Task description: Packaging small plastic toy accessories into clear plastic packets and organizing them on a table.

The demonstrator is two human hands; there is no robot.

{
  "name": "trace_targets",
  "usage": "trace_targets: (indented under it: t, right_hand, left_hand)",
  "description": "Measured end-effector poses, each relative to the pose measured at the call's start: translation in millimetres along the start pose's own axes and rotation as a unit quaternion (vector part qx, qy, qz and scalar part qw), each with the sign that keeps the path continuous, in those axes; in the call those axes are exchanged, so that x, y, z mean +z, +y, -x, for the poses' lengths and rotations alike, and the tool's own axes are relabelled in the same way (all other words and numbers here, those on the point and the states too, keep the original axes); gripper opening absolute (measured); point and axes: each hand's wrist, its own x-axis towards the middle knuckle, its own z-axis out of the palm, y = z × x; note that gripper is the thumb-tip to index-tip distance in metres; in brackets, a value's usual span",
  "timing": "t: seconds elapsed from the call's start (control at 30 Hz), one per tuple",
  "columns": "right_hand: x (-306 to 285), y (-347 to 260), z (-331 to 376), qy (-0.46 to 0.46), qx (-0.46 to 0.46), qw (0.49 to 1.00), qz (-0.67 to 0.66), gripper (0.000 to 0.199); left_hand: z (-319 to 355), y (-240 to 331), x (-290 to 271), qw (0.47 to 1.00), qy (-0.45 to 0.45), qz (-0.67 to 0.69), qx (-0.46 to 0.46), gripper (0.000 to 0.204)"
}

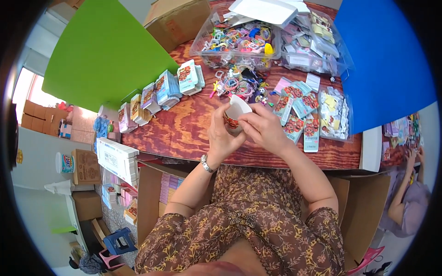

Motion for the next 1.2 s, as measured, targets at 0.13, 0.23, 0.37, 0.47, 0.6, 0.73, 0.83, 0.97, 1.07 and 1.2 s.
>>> trace_targets:
  t: [0.13, 0.23, 0.37, 0.47, 0.6, 0.73, 0.83, 0.97, 1.07, 1.2]
  right_hand:
    - [-12, -8, 9, -0.030, -0.015, 0.999, 0.009, 0.022]
    - [-10, -15, 7, 0.088, 0.305, 0.889, -0.331, 0.023]
    - [-2, 4, 17, -0.001, 0.268, 0.898, -0.348, 0.023]
    - [-2, 3, 21, -0.005, 0.231, 0.916, -0.329, 0.023]
    - [-2, -5, 21, 0.024, 0.249, 0.925, -0.285, 0.018]
    - [-4, -4, 22, 0.039, 0.159, 0.978, -0.130, 0.013]
    - [-2, -8, 22, 0.044, 0.171, 0.976, -0.129, 0.011]
    - [2, -13, 30, 0.083, 0.117, 0.989, -0.040, 0.018]
    - [7, -13, 38, 0.118, 0.076, 0.990, 0.005, 0.022]
    - [11, -12, 53, 0.147, 0.097, 0.984, 0.032, 0.027]
  left_hand:
    - [14, 0, 4, 0.999, -0.021, 0.014, -0.032, 0.074]
    - [14, 3, 4, 1.000, 0.001, -0.015, 0.012, 0.073]
    - [19, 6, 6, 0.994, 0.003, -0.082, 0.068, 0.075]
    - [20, 9, 5, 0.989, 0.009, -0.113, 0.091, 0.081]
    - [25, 11, 6, 0.986, 0.017, -0.130, 0.106, 0.092]
    - [25, 13, 8, 0.982, 0.005, -0.157, 0.105, 0.096]
    - [27, 12, 9, 0.976, -0.010, -0.187, 0.109, 0.096]
    - [27, 13, 10, 0.974, -0.010, -0.196, 0.112, 0.087]
    - [28, 15, 13, 0.975, -0.021, -0.197, 0.098, 0.091]
    - [26, 19, 21, 0.982, -0.051, -0.164, 0.083, 0.095]
